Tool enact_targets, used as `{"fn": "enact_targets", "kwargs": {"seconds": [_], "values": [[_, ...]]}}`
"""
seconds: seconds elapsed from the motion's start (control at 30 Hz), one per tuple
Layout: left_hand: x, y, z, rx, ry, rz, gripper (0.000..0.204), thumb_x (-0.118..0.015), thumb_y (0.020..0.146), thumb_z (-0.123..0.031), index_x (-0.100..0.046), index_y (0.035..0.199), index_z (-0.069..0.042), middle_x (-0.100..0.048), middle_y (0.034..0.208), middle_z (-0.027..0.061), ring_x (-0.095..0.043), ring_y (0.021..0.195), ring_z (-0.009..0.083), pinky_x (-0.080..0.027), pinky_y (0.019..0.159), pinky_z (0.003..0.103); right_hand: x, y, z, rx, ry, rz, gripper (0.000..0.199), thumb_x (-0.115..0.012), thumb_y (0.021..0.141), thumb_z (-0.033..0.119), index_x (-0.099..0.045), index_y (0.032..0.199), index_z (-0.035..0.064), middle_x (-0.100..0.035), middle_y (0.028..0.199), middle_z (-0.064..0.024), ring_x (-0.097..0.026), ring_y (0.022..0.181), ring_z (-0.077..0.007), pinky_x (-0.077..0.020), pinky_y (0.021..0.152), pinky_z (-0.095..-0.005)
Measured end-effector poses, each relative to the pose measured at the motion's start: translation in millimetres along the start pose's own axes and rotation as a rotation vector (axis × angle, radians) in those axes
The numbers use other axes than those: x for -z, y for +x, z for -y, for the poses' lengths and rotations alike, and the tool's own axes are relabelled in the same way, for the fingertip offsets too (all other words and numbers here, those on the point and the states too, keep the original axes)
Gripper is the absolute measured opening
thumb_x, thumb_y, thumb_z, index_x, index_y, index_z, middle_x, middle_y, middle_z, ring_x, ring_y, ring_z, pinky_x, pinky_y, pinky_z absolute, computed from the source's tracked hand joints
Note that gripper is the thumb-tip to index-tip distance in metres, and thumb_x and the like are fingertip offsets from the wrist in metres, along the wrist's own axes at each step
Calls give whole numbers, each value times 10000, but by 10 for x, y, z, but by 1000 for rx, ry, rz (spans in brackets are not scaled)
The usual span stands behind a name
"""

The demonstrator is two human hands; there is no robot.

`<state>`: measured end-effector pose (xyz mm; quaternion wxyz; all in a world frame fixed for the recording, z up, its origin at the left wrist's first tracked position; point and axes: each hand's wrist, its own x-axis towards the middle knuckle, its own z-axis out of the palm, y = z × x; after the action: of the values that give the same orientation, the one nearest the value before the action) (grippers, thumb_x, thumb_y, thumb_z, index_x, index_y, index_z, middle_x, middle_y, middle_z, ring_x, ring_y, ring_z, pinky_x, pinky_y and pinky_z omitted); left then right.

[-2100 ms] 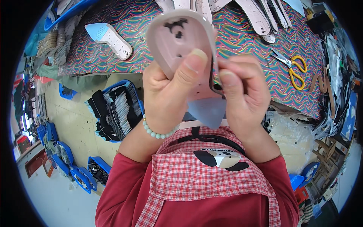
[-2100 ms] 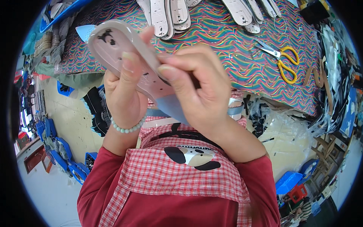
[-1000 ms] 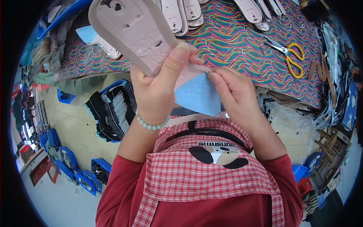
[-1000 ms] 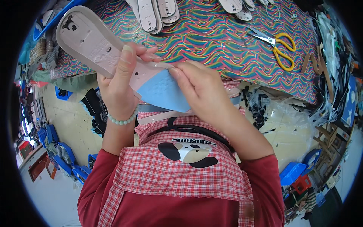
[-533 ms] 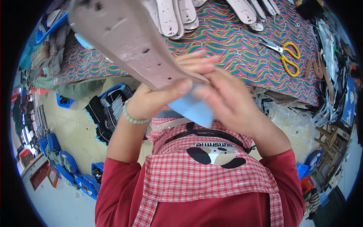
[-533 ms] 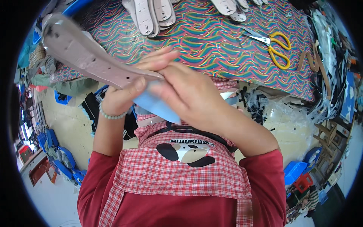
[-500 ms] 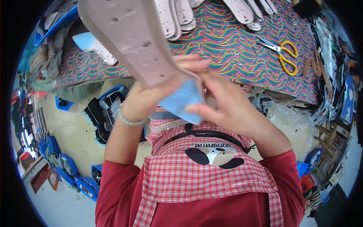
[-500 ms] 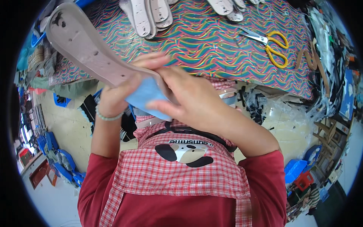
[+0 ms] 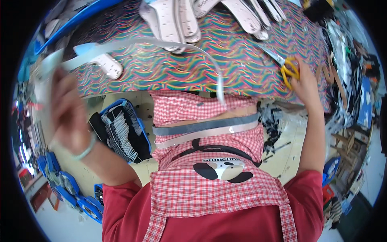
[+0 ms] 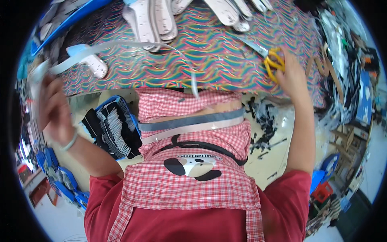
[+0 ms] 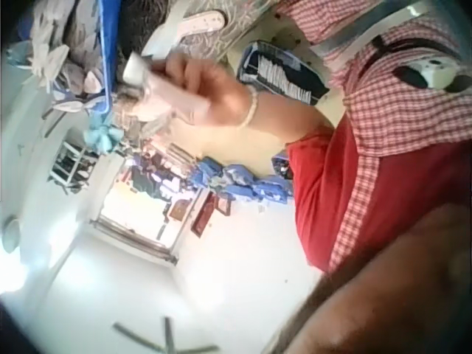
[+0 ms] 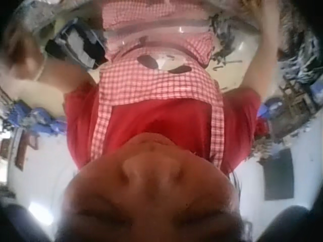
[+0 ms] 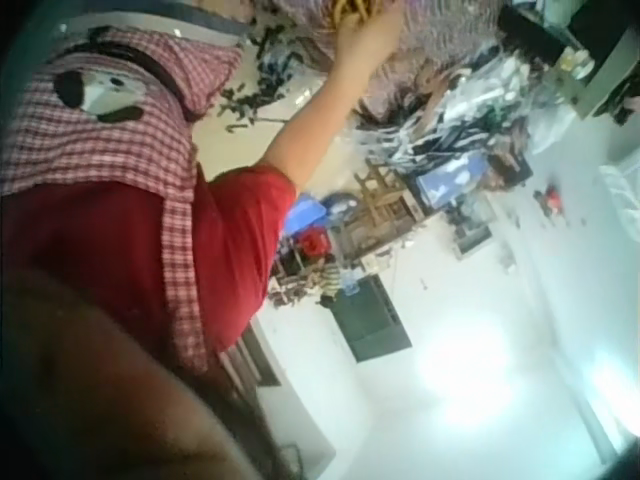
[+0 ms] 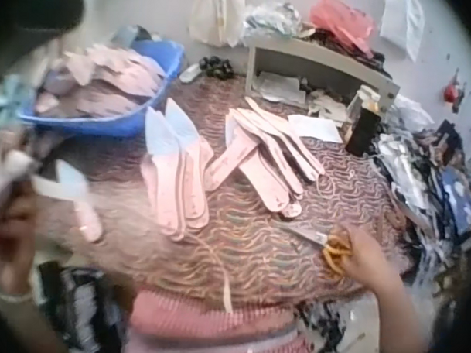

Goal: The person assembles shoe parts by hand, repeatedly picking up a pink insole and a light blue sole piece, aligning them, and pressing them together. They handle the parts one at a time, turning them over and adjusting alignment before placing the assembled unit on the table.

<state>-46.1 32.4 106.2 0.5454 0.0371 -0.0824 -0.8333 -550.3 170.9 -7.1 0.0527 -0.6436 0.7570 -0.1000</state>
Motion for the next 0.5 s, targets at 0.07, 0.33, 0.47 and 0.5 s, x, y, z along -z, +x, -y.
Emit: {"fn": "enact_targets", "kwargs": {"seconds": [0.07,0.33,0.47,0.5], "values": [[238,93,506,-198,842,-256,457,-520,949,-198,-373,1304,50,-588,1051,138,-603,838,191,-531,763,320,-38,-142,436,-65,287,-26,658,-599,754,-30,-401,1372,73,-547,1193,-134,-568,983,-265,-445,892,-335],[604,257,1249,491,261,-15,400,-521,945,-233,-479,1253,19,-634,1046,133,-660,907,220,-553,780,331,-207,-488,1858,271,803,223,918,-791,680,475,-381,1410,98,-564,1175,-94,-525,1026,-193,-420,873,-315],[581,231,1346,531,252,-169,395,-528,945,-250,-495,1235,16,-642,1028,125,-663,894,220,-557,771,338,-243,-363,1818,171,818,176,919,-812,650,453,-411,1390,82,-586,1091,-100,-538,981,-187,-426,832,-300],[597,224,1351,531,251,-170,397,-533,943,-252,-497,1231,19,-643,1026,128,-663,894,222,-555,773,339,-257,-369,1801,121,827,177,906,-821,647,429,-422,1382,78,-590,1069,-103,-542,965,-186,-430,819,-295]]}}
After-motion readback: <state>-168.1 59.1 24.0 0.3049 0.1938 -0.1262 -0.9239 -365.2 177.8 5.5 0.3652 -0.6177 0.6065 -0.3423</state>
